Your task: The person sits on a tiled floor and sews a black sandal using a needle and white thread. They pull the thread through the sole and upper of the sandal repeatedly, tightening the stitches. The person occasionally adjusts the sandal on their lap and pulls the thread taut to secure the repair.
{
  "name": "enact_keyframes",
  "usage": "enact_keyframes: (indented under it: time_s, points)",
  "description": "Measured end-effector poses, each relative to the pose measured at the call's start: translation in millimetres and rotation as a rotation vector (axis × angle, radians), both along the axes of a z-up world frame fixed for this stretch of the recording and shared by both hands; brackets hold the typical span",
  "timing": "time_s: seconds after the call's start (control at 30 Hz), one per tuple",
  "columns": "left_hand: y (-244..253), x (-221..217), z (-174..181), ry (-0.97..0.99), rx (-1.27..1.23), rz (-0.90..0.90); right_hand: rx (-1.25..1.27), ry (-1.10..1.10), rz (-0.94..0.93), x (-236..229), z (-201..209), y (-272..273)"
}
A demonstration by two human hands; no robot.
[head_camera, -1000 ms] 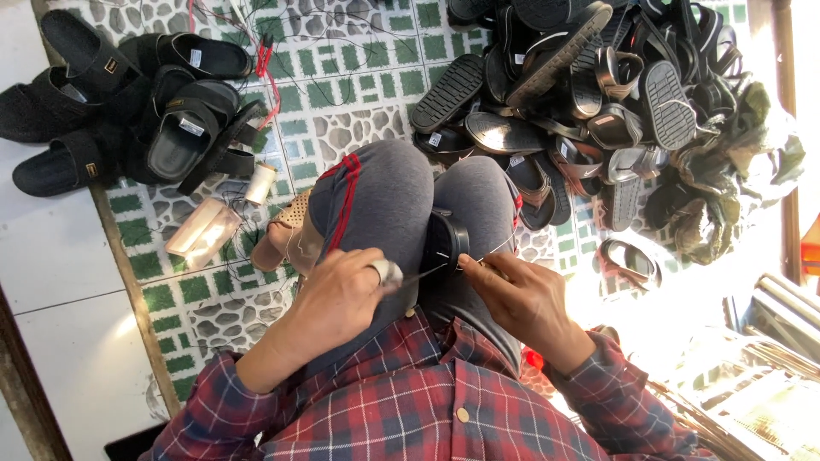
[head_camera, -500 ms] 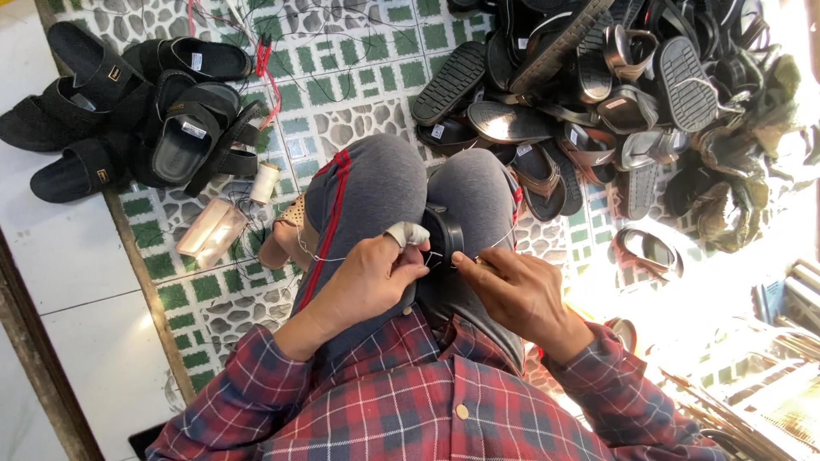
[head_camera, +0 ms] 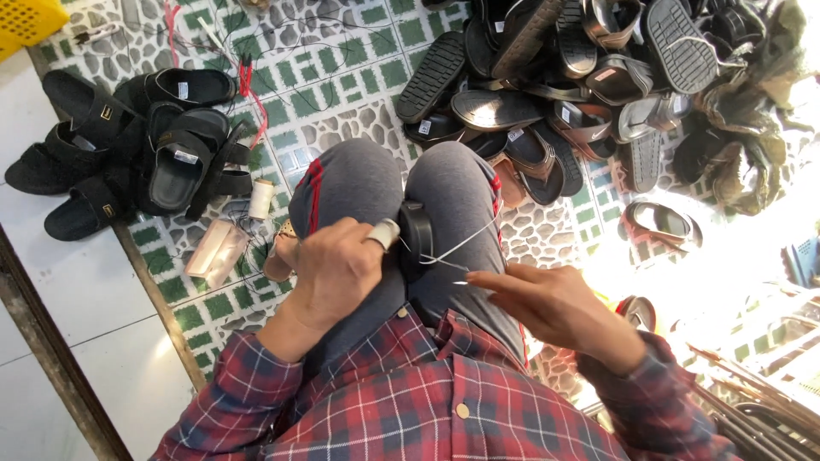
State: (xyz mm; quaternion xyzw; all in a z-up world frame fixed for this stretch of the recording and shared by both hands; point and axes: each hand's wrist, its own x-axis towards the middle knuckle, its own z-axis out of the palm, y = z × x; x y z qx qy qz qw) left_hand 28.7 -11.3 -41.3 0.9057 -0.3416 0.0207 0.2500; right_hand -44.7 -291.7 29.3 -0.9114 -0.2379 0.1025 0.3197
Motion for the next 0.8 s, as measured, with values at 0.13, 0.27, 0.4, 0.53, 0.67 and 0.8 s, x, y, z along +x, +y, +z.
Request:
enact_keyframes:
  time_s: [0.13, 0.27, 0.4, 0.53, 0.67, 0.8]
  points:
    - [11, 9, 11, -0.130, 0.093, 0.155, 0.150, 0.080, -0.017, 2, -12, 21]
    - [15, 6, 19, -0.125, -0.074, 0.166, 0.285, 0.177, -0.146, -1, -17, 23]
    - [-13, -14, 33, -0.156, -0.279, 0.065, 0.371, 0.191, -0.261, -10, -34, 19]
    - [-33, -22, 20, -0.144, -0.392, -0.122, 0.320, 0.142, -0.387, -21, -57, 18]
    - [-25, -24, 10, -0.223, -0.392, -0.174, 0.215, 0.161, -0.438, -32, -59, 35]
    - [-10, -32, 5, -0.274, -0.332, -0.179, 0.146, 0.131, -0.349, -24, -45, 51]
